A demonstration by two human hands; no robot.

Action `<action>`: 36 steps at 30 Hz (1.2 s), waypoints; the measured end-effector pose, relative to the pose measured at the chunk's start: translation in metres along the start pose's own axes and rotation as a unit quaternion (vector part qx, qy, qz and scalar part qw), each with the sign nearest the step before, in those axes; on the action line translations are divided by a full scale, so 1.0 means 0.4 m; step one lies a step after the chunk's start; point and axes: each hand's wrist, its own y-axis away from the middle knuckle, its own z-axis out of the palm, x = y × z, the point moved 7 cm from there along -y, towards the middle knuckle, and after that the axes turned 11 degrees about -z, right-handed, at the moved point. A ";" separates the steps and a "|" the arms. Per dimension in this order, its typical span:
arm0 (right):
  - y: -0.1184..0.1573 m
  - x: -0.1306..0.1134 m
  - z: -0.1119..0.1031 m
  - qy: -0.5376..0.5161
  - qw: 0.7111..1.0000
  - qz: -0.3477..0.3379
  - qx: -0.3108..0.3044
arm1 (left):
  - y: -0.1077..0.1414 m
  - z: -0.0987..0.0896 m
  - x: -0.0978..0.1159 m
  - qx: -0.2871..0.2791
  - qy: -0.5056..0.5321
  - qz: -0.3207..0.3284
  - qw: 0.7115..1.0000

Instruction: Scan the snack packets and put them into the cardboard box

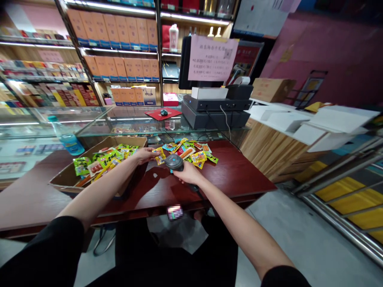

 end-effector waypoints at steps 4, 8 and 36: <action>0.006 -0.001 0.006 0.002 1.000 0.009 -0.010 | -0.004 -0.006 0.001 0.009 -0.010 -0.002 1.000; 0.011 -0.002 0.004 0.002 1.000 0.004 -0.014 | -0.002 -0.006 0.000 0.002 -0.013 0.000 1.000; -0.030 -0.021 -0.038 0.007 0.999 -0.037 -0.028 | 0.146 -0.280 0.180 0.140 -0.035 0.133 0.980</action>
